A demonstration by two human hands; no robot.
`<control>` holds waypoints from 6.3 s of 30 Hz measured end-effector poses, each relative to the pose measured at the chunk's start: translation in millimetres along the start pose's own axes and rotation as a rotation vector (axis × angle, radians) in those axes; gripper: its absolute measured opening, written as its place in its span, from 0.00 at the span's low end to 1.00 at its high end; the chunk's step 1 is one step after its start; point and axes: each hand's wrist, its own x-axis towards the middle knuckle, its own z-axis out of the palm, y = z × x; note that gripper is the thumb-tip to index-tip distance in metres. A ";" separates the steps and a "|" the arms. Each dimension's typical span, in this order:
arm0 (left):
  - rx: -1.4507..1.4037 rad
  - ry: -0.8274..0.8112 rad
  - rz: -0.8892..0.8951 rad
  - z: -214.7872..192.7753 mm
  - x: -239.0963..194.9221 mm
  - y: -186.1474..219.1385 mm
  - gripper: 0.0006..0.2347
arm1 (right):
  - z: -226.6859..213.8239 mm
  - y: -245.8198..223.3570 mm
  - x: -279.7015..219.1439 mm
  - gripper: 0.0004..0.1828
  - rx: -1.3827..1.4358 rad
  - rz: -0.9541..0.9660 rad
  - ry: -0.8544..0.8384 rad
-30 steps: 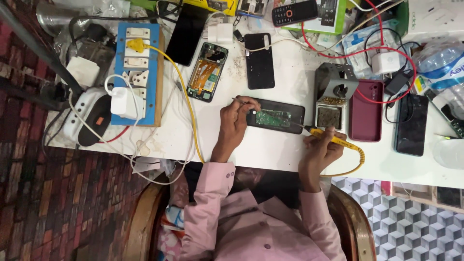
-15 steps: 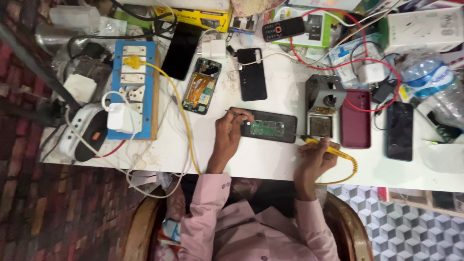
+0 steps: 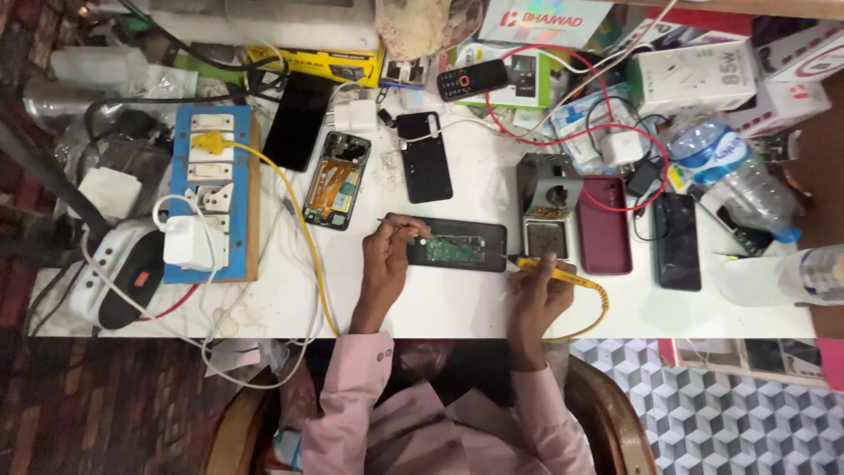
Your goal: The person uses a soldering iron and tweezers to work on a smartphone motherboard placed on a workbench. The hands repeatedly apply heat to specific points on the circuit board while adjusting components with tweezers.
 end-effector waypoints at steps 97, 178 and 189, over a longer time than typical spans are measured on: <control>0.079 -0.026 0.149 1.2 -10.0 -3.2 0.06 | -26.7 3.8 -0.6 0.19 -0.062 0.002 -0.006; 0.037 -0.026 0.121 2.7 -8.3 -4.3 0.09 | -35.0 12.4 0.4 0.18 -0.081 -0.068 -0.103; 0.041 -0.022 0.085 0.4 -7.5 -4.0 0.08 | -28.1 6.1 -0.3 0.19 -0.097 -0.075 -0.126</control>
